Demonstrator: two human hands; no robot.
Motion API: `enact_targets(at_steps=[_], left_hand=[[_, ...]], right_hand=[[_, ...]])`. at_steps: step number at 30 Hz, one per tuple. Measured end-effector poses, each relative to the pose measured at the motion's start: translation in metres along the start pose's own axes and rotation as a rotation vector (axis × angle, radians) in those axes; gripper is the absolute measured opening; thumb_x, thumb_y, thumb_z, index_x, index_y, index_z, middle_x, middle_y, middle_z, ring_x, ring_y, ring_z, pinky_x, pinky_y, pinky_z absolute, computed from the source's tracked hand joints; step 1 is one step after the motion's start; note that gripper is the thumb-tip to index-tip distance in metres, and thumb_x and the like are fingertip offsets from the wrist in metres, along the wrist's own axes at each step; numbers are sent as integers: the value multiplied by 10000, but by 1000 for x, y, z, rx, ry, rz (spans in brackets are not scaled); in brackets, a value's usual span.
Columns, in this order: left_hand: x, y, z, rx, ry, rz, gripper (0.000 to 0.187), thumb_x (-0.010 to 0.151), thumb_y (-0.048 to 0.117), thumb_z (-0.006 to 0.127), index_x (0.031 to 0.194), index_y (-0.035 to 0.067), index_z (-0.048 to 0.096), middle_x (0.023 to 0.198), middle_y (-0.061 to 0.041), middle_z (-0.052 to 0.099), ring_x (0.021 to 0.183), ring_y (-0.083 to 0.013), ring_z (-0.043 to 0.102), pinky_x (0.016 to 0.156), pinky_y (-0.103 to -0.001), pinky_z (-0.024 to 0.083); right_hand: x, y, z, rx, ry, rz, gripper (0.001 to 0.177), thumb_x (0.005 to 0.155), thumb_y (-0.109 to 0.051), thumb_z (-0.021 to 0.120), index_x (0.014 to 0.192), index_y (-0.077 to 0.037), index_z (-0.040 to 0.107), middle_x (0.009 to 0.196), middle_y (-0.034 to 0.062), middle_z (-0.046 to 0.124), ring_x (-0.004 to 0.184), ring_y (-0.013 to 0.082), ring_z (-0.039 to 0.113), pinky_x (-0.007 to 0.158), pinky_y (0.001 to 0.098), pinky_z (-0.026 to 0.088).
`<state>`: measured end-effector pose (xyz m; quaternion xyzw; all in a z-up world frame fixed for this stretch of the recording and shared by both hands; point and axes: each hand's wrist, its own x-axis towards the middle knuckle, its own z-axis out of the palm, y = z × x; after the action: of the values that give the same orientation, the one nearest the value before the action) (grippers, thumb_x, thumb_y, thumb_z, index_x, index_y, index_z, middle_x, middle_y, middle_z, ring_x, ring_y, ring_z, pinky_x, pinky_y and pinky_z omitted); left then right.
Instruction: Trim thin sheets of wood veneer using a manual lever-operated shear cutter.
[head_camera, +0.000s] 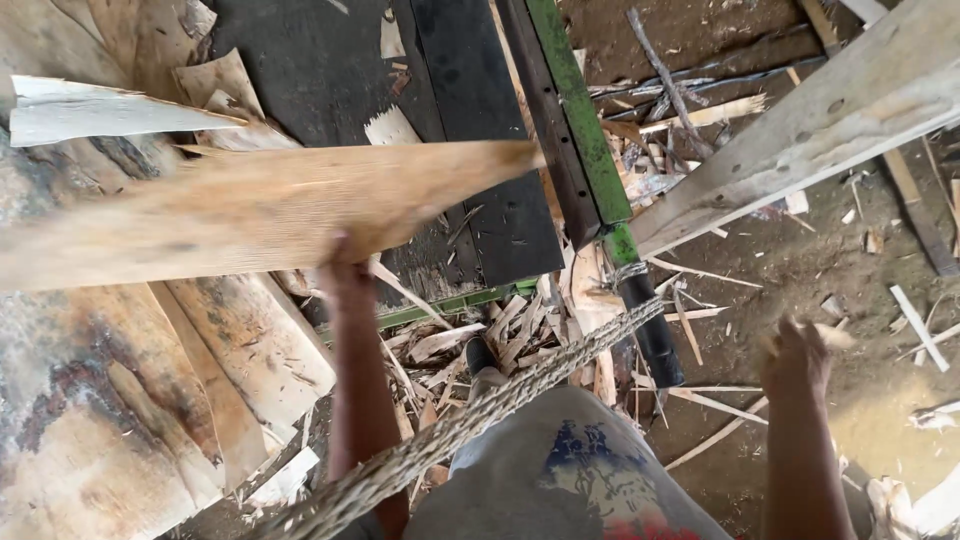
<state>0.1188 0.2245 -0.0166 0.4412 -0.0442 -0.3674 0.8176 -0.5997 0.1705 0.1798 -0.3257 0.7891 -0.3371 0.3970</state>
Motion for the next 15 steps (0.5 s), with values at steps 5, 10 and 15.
enact_targets(at_steps=[5,10,15], left_hand=[[-69,-28,117,-25,216,-408,298,921,69,731,1166,-74,640,1003,-170,717,908,-306,734,809,-454,643],[-64,-23,125,-60,195,-567,439,963,200,714,1288,-57,569,1257,-214,677,1113,-353,688,895,-523,632],[-49,-47,130,55,251,-446,425,928,82,733,1274,-106,573,1281,-280,669,1133,-421,712,869,-537,614]], right_hand=[[-104,-115,35,601,-919,-77,766,994,-382,688,1522,74,373,1278,175,657,1160,255,662,1011,432,567],[-159,-147,80,147,-1085,-199,854,900,-249,750,1635,-96,344,887,116,635,768,171,617,629,333,548],[-151,-141,105,-279,-808,-337,521,846,-4,624,1339,-37,459,715,86,621,437,139,586,324,297,503]])
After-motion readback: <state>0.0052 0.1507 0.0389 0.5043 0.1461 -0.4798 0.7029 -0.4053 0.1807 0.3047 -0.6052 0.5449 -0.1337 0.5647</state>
